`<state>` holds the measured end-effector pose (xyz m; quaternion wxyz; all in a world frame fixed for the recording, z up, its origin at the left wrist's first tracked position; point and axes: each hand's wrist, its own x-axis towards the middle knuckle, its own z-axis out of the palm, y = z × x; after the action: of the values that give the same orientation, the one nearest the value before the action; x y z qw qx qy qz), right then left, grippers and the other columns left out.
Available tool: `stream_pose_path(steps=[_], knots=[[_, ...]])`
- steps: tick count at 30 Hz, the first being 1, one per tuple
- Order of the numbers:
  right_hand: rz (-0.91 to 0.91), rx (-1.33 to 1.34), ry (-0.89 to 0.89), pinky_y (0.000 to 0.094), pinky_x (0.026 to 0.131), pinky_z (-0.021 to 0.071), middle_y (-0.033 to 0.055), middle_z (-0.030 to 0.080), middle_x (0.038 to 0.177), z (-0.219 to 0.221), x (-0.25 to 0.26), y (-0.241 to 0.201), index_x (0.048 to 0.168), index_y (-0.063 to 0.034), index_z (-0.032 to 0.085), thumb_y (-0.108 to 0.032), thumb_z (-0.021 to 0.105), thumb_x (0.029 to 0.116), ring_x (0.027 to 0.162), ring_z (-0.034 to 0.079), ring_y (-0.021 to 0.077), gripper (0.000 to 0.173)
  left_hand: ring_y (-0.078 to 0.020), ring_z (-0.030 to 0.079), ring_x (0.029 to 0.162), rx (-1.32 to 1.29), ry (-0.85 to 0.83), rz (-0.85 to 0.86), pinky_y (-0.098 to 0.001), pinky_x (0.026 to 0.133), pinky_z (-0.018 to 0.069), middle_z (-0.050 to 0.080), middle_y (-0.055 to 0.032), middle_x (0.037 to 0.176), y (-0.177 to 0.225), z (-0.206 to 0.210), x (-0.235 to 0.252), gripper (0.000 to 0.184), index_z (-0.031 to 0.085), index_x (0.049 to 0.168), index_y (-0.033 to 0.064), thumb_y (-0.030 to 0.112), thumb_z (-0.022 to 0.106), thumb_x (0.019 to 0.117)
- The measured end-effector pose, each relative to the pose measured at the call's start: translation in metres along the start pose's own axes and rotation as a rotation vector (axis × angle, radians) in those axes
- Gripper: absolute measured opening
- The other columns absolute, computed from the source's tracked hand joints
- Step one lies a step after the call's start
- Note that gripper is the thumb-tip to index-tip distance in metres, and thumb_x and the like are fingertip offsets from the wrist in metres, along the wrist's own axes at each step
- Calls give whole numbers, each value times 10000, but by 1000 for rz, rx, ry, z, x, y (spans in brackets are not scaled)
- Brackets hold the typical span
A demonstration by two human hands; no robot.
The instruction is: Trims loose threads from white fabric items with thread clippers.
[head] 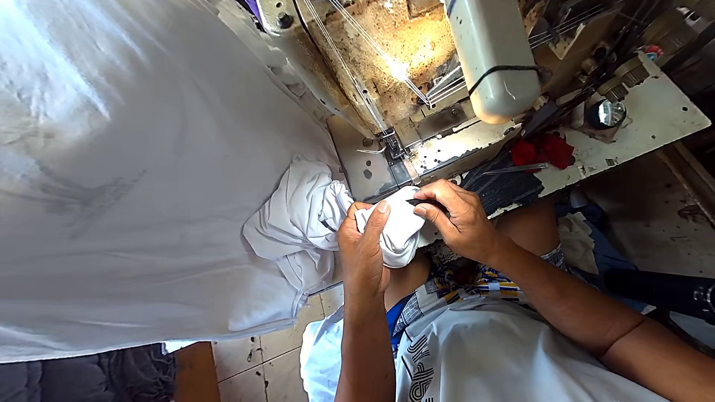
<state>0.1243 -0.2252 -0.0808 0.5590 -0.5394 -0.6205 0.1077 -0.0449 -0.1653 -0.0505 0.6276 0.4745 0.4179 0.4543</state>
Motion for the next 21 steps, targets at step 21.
stream_pose_path(steps=[21], knots=[[131, 23, -112, 280, 643, 545, -4, 663, 910, -6, -13, -16, 1169, -64, 656, -255, 606, 1028, 751, 617, 72, 243, -168, 670, 761, -77, 25, 34, -372, 731, 613, 654, -86, 840, -3, 9, -4, 95, 593, 972, 63, 99, 680, 968]])
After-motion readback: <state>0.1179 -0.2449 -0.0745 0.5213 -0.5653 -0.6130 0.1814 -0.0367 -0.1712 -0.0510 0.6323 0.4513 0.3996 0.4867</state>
